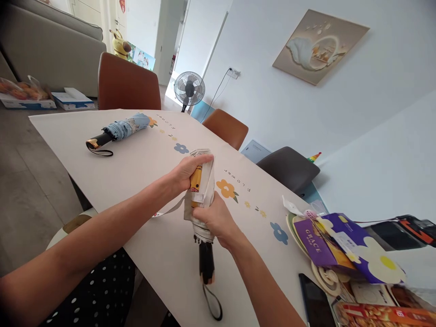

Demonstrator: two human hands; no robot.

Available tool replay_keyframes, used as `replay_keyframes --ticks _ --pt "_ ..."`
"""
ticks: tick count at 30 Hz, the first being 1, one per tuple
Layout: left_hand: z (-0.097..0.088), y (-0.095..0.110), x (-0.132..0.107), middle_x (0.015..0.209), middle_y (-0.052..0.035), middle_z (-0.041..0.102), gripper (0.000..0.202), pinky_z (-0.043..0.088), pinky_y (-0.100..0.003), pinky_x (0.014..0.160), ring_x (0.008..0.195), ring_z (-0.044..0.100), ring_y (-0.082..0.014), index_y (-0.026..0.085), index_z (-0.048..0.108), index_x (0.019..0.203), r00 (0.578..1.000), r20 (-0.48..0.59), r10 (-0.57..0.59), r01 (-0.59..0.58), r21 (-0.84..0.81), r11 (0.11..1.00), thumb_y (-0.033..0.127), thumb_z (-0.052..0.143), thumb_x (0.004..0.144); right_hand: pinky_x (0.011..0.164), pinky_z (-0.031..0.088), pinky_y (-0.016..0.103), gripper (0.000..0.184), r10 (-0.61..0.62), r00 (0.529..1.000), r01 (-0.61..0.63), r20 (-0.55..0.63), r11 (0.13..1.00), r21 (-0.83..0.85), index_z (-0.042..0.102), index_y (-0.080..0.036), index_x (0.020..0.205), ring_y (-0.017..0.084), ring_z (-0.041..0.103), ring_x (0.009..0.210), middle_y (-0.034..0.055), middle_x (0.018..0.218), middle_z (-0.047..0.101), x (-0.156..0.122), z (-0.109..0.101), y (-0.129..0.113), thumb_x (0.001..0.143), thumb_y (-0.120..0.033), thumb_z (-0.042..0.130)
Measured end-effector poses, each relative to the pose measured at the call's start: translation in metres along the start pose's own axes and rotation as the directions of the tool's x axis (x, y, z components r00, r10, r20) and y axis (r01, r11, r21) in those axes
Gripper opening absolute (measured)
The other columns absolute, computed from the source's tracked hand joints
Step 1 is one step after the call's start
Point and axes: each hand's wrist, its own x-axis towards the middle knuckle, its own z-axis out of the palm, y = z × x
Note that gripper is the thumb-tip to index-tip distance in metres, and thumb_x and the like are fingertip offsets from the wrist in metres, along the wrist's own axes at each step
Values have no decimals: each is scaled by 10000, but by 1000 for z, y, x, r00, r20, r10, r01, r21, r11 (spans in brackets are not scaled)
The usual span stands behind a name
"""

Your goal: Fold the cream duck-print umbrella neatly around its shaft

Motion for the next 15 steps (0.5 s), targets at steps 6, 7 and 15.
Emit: replay_keyframes --ticks 6,7,15 --pt "-6 5 -2 825 -91 649 283 483 -354 748 774 617 -200 137 594 835 850 517 -101 210 -157 965 387 644 714 481 451 279 213 -31 983 -69 178 848 526 578 -177 847 136 523 522 21 682 569 -4 5 5 635 -184 601" --pt "-5 4 -5 872 -107 652 313 478 -375 777 826 620 -220 134 592 867 822 563 -87 240 -204 949 413 616 728 473 449 276 224 -68 971 -84 228 797 598 590 -170 849 134 520 521 26 700 573 -4 8 6 627 -201 595" --pt "-5 1 -9 589 3 559 152 481 -288 607 533 568 -126 152 569 797 800 600 -25 244 -287 926 264 617 705 587 487 333 308 -145 916 -160 374 723 672 642 -124 873 195 594 641 87 769 636 0 16 19 585 -221 590"
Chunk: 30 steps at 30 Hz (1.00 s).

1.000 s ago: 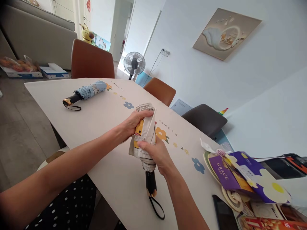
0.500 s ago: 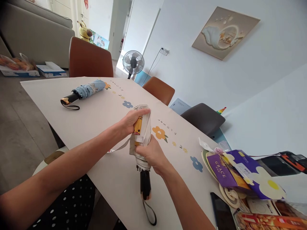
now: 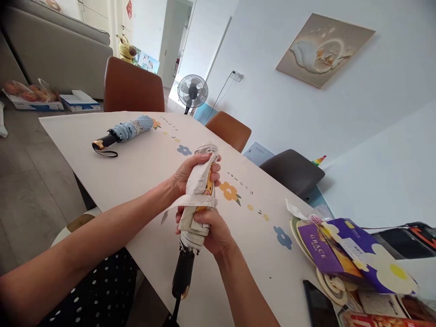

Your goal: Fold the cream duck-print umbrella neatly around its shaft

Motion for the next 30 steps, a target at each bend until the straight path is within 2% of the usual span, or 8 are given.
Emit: replay_keyframes --ticks 3,7,11,16,20,23,26,30 --pt "-3 1 3 540 7 526 151 466 -267 553 501 554 -120 162 522 678 997 -77 2 1 41 999 265 631 694 698 497 389 302 -30 986 15 -164 995 -95 633 -148 904 226 624 689 90 773 654 -1 -1 -8 641 -294 606" --pt "-3 0 6 540 12 534 135 459 -259 543 482 541 -110 173 522 691 991 -133 17 -6 81 997 249 634 686 596 511 397 278 1 944 -52 -331 988 -145 605 -151 800 214 596 583 80 692 636 1 7 -14 693 -407 612" --pt "1 -1 5 533 15 530 143 454 -250 525 474 530 -106 177 522 700 976 -215 22 8 139 990 252 642 676 554 502 373 201 -41 912 -89 -407 951 -295 576 -143 735 197 573 564 55 622 603 -2 19 -13 644 -305 654" --pt "4 -2 3 527 2 510 202 424 -247 451 489 533 -128 171 517 658 950 -309 47 21 210 977 298 673 637 507 433 273 232 -242 822 -134 -515 797 -589 561 -154 782 142 521 546 10 645 588 -2 25 -6 574 -180 661" --pt "0 -3 5 515 -6 518 218 442 -279 471 481 527 -138 173 519 654 901 -428 76 36 248 968 300 694 621 460 414 258 325 -272 770 -145 -577 806 -574 539 -162 854 137 502 513 -2 621 569 0 19 -2 570 -198 693" --pt "-1 -1 7 568 -29 570 233 476 -309 538 539 571 -164 164 556 713 919 -393 35 54 213 976 324 702 626 399 392 244 212 -143 866 -73 -479 912 -405 515 -165 778 116 451 443 -18 529 504 -3 11 0 625 -223 650" --pt "3 2 4 704 -73 637 253 503 -340 681 682 628 -199 146 588 816 970 -243 -24 52 111 992 356 642 687 337 367 212 215 -47 978 27 -201 995 -101 540 -160 812 90 391 418 -22 540 471 -6 5 1 651 -291 597" --pt "5 4 0 652 -18 603 217 498 -328 731 612 613 -148 159 578 821 993 -113 40 -41 -3 999 351 591 720 293 375 200 366 7 1000 -10 20 992 123 561 -173 925 65 365 396 -24 652 489 -3 3 7 621 -370 604"
